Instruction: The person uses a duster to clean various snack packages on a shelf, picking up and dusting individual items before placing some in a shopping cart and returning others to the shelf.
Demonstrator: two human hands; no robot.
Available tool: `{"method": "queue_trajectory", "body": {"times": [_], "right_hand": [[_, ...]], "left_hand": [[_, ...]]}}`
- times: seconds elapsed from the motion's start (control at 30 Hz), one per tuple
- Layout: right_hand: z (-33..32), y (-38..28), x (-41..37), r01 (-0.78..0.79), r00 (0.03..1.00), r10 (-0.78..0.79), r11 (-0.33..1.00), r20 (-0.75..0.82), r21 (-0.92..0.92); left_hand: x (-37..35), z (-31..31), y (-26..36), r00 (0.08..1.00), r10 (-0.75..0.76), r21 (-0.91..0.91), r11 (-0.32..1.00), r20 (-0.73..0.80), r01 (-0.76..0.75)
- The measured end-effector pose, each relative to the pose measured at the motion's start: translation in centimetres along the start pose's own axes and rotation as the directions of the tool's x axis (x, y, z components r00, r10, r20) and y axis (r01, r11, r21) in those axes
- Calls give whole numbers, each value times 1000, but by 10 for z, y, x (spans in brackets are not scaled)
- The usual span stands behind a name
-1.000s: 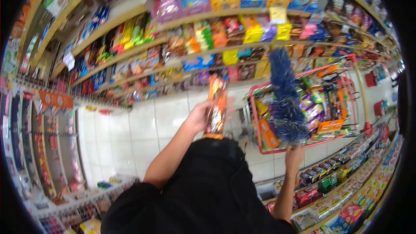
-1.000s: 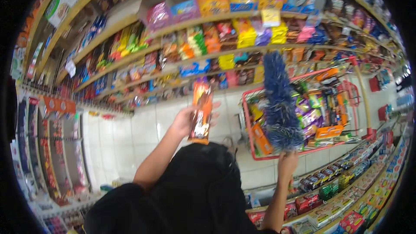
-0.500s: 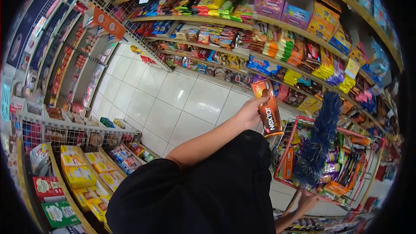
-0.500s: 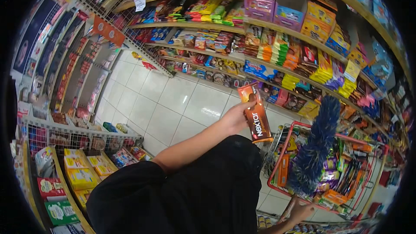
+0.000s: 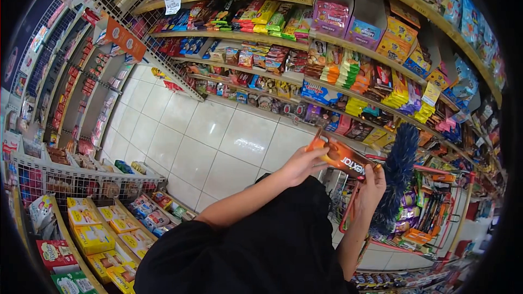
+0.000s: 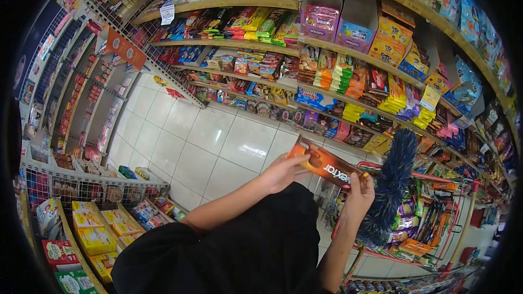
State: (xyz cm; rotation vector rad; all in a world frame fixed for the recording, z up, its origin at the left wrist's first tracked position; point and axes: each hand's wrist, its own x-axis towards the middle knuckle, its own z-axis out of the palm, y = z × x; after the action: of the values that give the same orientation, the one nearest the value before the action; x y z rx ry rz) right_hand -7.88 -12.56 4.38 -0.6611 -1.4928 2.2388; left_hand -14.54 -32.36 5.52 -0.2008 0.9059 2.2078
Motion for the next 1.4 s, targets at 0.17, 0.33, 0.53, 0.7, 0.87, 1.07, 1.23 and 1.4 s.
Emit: {"method": "queue_trajectory", "body": {"times": [0.17, 0.33, 0.53, 0.7, 0.87, 1.07, 1.23, 1.4], "right_hand": [[28, -22, 13, 57, 998, -56, 994, -18, 92], [62, -21, 15, -1, 986, 18, 995, 163, -104], [98, -19, -1, -153, 922, 159, 987, 354, -47], [105, 20, -22, -244, 792, 337, 939, 510, -242], [140, 42, -30, -233, 799, 363, 922, 480, -309], [173, 69, -28, -115, 847, 292, 917, 445, -383], [209, 82, -30, -259, 920, 319, 932, 230, -254], [259, 106, -40, -341, 900, 395, 901, 183, -267]], "left_hand": [[-38, -22, 9, 972, -119, 434, 901, 204, 19], [-38, -19, 13, 972, -13, 497, 861, 234, -108], [-39, -22, 17, 976, 219, 391, 897, 15, -208], [-39, -38, 30, 940, 285, 211, 946, -189, -244], [-32, -72, 57, 951, 261, 215, 951, -167, -223], [-34, -133, 122, 908, 276, 126, 960, -316, -248], [-46, -187, 166, 961, 177, 318, 942, -212, -103], [-55, -212, 205, 953, 158, 268, 960, -259, -86]]}}
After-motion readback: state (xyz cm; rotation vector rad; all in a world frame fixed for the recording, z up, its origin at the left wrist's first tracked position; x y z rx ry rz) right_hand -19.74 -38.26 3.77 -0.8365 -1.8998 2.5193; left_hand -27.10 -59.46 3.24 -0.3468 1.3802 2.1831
